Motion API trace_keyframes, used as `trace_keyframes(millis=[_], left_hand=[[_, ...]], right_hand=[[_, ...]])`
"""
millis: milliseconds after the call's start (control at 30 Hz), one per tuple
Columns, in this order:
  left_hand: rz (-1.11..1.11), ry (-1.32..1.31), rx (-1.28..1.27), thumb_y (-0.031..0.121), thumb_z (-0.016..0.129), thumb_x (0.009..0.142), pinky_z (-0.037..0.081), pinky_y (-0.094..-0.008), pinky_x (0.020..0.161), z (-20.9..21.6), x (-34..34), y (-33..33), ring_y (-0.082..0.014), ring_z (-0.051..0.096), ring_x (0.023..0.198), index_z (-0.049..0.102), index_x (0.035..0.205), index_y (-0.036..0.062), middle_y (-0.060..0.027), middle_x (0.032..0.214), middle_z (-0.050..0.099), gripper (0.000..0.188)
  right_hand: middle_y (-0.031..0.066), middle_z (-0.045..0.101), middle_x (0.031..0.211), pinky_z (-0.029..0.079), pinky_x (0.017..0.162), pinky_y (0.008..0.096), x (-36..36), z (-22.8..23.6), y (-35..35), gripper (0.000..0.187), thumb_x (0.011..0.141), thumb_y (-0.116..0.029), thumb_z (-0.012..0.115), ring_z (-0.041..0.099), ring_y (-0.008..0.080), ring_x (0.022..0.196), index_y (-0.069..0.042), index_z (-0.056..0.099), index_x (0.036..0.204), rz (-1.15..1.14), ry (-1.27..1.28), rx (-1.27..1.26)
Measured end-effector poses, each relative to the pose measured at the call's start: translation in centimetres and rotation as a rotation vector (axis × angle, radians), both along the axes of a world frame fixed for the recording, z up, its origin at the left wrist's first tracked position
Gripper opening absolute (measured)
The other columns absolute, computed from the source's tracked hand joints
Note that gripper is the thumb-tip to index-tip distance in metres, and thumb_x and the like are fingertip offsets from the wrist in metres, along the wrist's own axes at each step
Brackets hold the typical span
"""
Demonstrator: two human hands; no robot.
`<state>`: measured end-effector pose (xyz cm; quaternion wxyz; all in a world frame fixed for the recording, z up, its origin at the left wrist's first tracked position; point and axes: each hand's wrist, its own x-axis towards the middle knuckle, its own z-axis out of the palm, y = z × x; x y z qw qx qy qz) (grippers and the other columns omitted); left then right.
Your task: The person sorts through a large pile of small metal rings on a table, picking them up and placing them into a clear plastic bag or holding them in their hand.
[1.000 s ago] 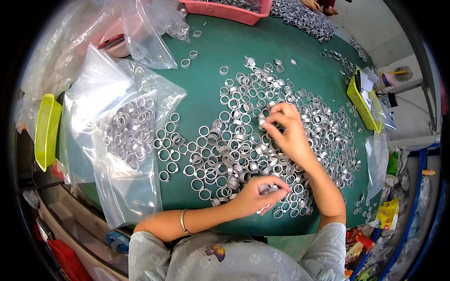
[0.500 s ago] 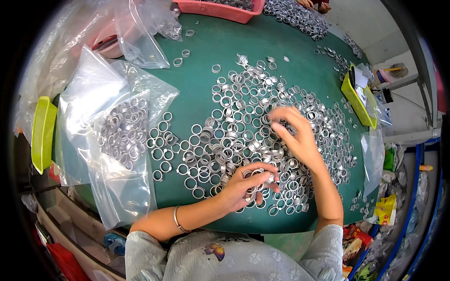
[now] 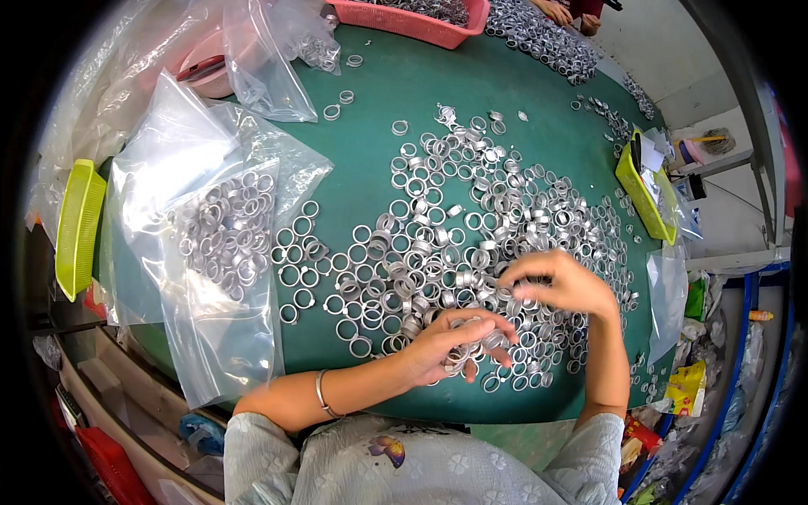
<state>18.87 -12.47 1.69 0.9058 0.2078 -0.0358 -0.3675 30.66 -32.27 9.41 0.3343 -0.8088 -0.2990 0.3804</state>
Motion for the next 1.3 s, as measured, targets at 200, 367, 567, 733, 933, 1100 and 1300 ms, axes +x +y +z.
trace_keyframes(millis=[200,367,567,733,933,1100,1300], left_hand=[[0.000,0.162,-0.060,0.036,0.042,0.096,0.051,-0.0246,0.045,-0.3,0.4,-0.4,-0.0253,0.064,0.089,0.054,0.115,0.0023,-0.0136,0.104,0.058,0.040],[0.019,0.068,-0.021,0.029,0.051,0.093,0.046,-0.0218,0.041,-0.7,0.1,-0.2,-0.0208,0.063,0.078,0.057,0.112,0.0031,-0.0122,0.098,0.059,0.033],[0.063,0.074,0.019,0.022,0.056,0.091,0.043,-0.0208,0.039,0.1,-0.1,-0.3,-0.0170,0.062,0.072,0.055,0.114,0.0012,-0.0111,0.099,0.059,0.032],[-0.038,0.025,-0.074,0.019,0.054,0.091,0.038,-0.0197,0.036,-0.5,-0.1,-0.4,-0.0129,0.057,0.064,0.054,0.115,-0.0015,-0.0119,0.095,0.059,0.031],[-0.034,0.085,-0.091,0.023,0.052,0.092,0.033,-0.0198,0.035,-0.4,0.1,-0.3,-0.0130,0.050,0.056,0.057,0.106,0.0006,-0.0120,0.092,0.056,0.026],[-0.051,0.096,-0.120,0.023,0.055,0.092,0.034,-0.0190,0.035,-0.4,-0.2,-0.4,-0.0116,0.054,0.060,0.056,0.102,0.0017,-0.0093,0.090,0.057,0.023],[-0.059,0.067,-0.067,0.021,0.059,0.090,0.032,-0.0194,0.035,-0.1,-0.1,-0.3,-0.0119,0.048,0.055,0.057,0.098,0.0010,-0.0105,0.091,0.055,0.022]], right_hand=[[0.0116,0.060,0.092,0.041,0.085,0.0372,3.3,-4.6,6.5,0.025,0.075,-0.009,0.067,0.053,0.0283,0.088,-0.003,0.062,0.099,-0.211,-0.889,0.122],[0.0052,0.059,0.073,0.044,0.070,0.0316,4.2,-5.6,6.3,0.015,0.074,-0.009,0.070,0.055,0.0201,0.072,-0.002,0.064,0.086,-0.285,-0.603,0.102],[0.0070,0.062,0.084,0.045,0.070,0.0298,2.7,-3.4,5.3,0.018,0.077,-0.009,0.067,0.057,0.0173,0.075,-0.002,0.064,0.093,-0.227,-0.461,0.118],[0.0107,0.059,0.089,0.045,0.080,0.0362,3.6,-4.9,10.6,0.021,0.076,-0.007,0.065,0.057,0.0257,0.089,-0.003,0.063,0.097,-0.044,-0.923,0.274],[0.0082,0.064,0.083,0.047,0.069,0.0294,4.6,-3.5,8.1,0.014,0.080,-0.004,0.062,0.059,0.0169,0.075,0.000,0.065,0.093,-0.172,-0.377,0.144],[0.0102,0.062,0.085,0.046,0.077,0.0377,5.1,-2.8,8.0,0.015,0.076,0.000,0.057,0.057,0.0272,0.084,-0.001,0.065,0.089,-0.021,-0.581,0.055],[0.0055,0.053,0.092,0.039,0.080,0.0344,5.2,-5.4,12.2,0.009,0.073,-0.004,0.062,0.050,0.0239,0.091,-0.006,0.064,0.082,0.094,-0.984,0.047]])
